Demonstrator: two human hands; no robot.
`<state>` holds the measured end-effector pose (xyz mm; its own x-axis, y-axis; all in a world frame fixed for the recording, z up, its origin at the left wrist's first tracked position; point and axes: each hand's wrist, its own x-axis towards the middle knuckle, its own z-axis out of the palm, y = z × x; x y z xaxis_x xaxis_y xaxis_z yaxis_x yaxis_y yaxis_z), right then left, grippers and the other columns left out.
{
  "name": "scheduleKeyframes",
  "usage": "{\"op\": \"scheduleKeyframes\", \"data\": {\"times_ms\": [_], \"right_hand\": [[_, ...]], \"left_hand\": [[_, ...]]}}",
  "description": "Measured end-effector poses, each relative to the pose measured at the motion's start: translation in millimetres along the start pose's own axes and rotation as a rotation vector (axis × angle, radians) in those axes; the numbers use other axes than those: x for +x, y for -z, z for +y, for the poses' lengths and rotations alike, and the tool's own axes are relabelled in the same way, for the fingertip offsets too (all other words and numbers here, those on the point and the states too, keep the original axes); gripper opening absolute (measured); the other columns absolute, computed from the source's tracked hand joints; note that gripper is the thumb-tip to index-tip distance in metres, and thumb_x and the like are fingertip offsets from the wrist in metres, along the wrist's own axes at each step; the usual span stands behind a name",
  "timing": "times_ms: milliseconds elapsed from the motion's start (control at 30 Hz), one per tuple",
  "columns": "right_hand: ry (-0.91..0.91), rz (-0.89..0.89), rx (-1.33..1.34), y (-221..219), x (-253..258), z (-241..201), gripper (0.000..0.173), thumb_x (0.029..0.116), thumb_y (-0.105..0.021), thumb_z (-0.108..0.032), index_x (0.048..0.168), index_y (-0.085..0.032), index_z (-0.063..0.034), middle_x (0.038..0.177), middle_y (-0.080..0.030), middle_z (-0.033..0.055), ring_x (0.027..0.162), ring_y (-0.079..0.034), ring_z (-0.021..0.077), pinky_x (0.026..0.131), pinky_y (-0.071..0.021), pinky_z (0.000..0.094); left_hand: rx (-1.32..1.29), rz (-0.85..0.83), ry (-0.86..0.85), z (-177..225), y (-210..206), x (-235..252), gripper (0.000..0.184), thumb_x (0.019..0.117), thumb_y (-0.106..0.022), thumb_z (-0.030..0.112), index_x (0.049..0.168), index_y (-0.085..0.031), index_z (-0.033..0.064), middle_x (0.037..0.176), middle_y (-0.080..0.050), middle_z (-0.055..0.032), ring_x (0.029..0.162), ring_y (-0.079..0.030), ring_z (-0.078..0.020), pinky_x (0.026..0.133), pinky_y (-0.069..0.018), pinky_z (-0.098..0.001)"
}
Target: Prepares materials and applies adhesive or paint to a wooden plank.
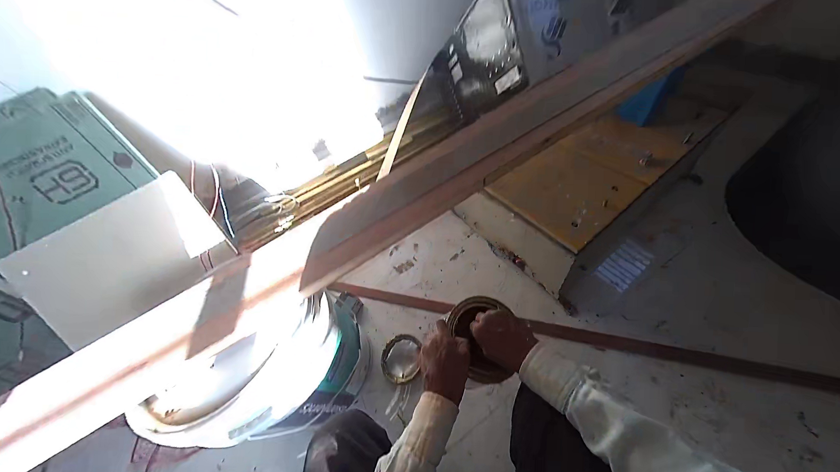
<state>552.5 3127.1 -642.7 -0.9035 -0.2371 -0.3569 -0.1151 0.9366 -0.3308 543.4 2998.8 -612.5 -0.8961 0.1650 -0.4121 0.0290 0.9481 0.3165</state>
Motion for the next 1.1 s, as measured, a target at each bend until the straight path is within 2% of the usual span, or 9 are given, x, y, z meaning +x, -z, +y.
{"op": "scheduleKeyframes", "data": {"times_ms": [100,267,433,567,667,733,833,933,1100], "right_hand": [[-0.047,-0.118,0.0,22,-23,-10,0.024,0.1015,-0.044,0.006,0.113,-0.064,0.0135,0.12,-0.064,0.0321,0.118,-0.062,0.0489,0.099,-0.0482,0.0602],[-0.12,-0.125,0.061,67,-55,-5,0.021,0.0985,-0.057,0.001,0.114,-0.064,0.0132,0.123,-0.062,0.0327,0.122,-0.059,0.0487,0.103,-0.0455,0.0613],[-0.244,0.053,0.085,108,-86,13,0.022,0.0955,-0.062,-0.005,0.111,-0.066,0.01,0.119,-0.064,0.0312,0.118,-0.06,0.0483,0.099,-0.0463,0.0629],[-0.343,0.041,0.126,122,-97,32,0.022,0.0969,-0.063,-0.006,0.11,-0.065,0.0111,0.12,-0.063,0.0328,0.119,-0.06,0.0494,0.099,-0.0464,0.0632],[-0.47,0.281,0.301,144,-119,63,0.028,0.1025,-0.05,-0.01,0.116,-0.068,0.0077,0.119,-0.066,0.0293,0.119,-0.061,0.0445,0.102,-0.044,0.0599],[-0.583,0.581,0.531,156,-136,91,0.031,0.1047,-0.049,-0.014,0.117,-0.069,0.0057,0.106,-0.07,0.0231,0.1,-0.069,0.0334,0.093,-0.0513,0.0496],[-0.714,0.931,1.089,169,-142,142,0.02,0.1046,-0.056,-0.01,0.116,-0.069,0.0007,0.087,-0.069,0.007,0.064,-0.066,0.0106,0.063,-0.0577,0.0264],[-0.824,1.066,1.447,173,-120,192,0.015,0.1033,-0.058,-0.005,0.11,-0.07,0.0008,0.08,-0.067,0.0041,0.055,-0.06,0.0079,0.053,-0.052,0.0218],[-0.944,1.051,1.561,181,-91,266,0.013,0.1024,-0.057,-0.002,0.099,-0.07,-0.0005,0.068,-0.061,0.0016,0.048,-0.053,0.0064,0.047,-0.0455,0.0187]], "left_hand": [[0.08,-0.033,-0.046,22,19,-15,0.047,0.1054,-0.05,0.026,0.142,-0.05,-0.0026,0.115,-0.072,-0.0214,0.116,-0.068,-0.0345,0.1,-0.0506,-0.0481],[0.143,-0.008,-0.173,58,53,-36,0.047,0.1058,-0.049,0.026,0.143,-0.049,-0.0017,0.118,-0.071,-0.0209,0.118,-0.067,-0.0336,0.101,-0.0501,-0.0472],[0.183,-0.003,-0.28,100,75,-44,0.044,0.1061,-0.049,0.025,0.143,-0.049,-0.0008,0.12,-0.07,-0.0206,0.119,-0.066,-0.0331,0.101,-0.0508,-0.0464],[0.189,-0.017,-0.35,136,81,-30,0.044,0.1053,-0.05,0.025,0.141,-0.051,0.0001,0.122,-0.07,-0.0197,0.121,-0.066,-0.0319,0.101,-0.0505,-0.0468],[0.134,-0.036,-0.412,164,85,-6,0.044,0.1048,-0.053,0.026,0.139,-0.053,-0.0014,0.122,-0.069,-0.0209,0.121,-0.065,-0.0334,0.102,-0.0499,-0.048],[0.092,-0.052,-0.438,185,87,14,0.044,0.1041,-0.055,0.027,0.137,-0.054,-0.0023,0.121,-0.07,-0.0214,0.121,-0.065,-0.0341,0.102,-0.05,-0.0484],[0.025,-0.074,-0.447,225,89,53,0.047,0.1037,-0.056,0.026,0.14,-0.052,-0.0029,0.122,-0.069,-0.0221,0.121,-0.065,-0.0347,0.102,-0.0497,-0.0486],[-0.042,-0.08,-0.425,265,85,102,0.048,0.1028,-0.058,0.025,0.141,-0.051,-0.0034,0.12,-0.069,-0.0227,0.119,-0.066,-0.0351,0.1,-0.051,-0.0484],[-0.047,-0.121,-0.349,330,88,165,0.052,0.1029,-0.059,0.022,0.147,-0.046,-0.0029,0.118,-0.07,-0.0224,0.118,-0.066,-0.0345,0.1,-0.05,-0.0474]]}}
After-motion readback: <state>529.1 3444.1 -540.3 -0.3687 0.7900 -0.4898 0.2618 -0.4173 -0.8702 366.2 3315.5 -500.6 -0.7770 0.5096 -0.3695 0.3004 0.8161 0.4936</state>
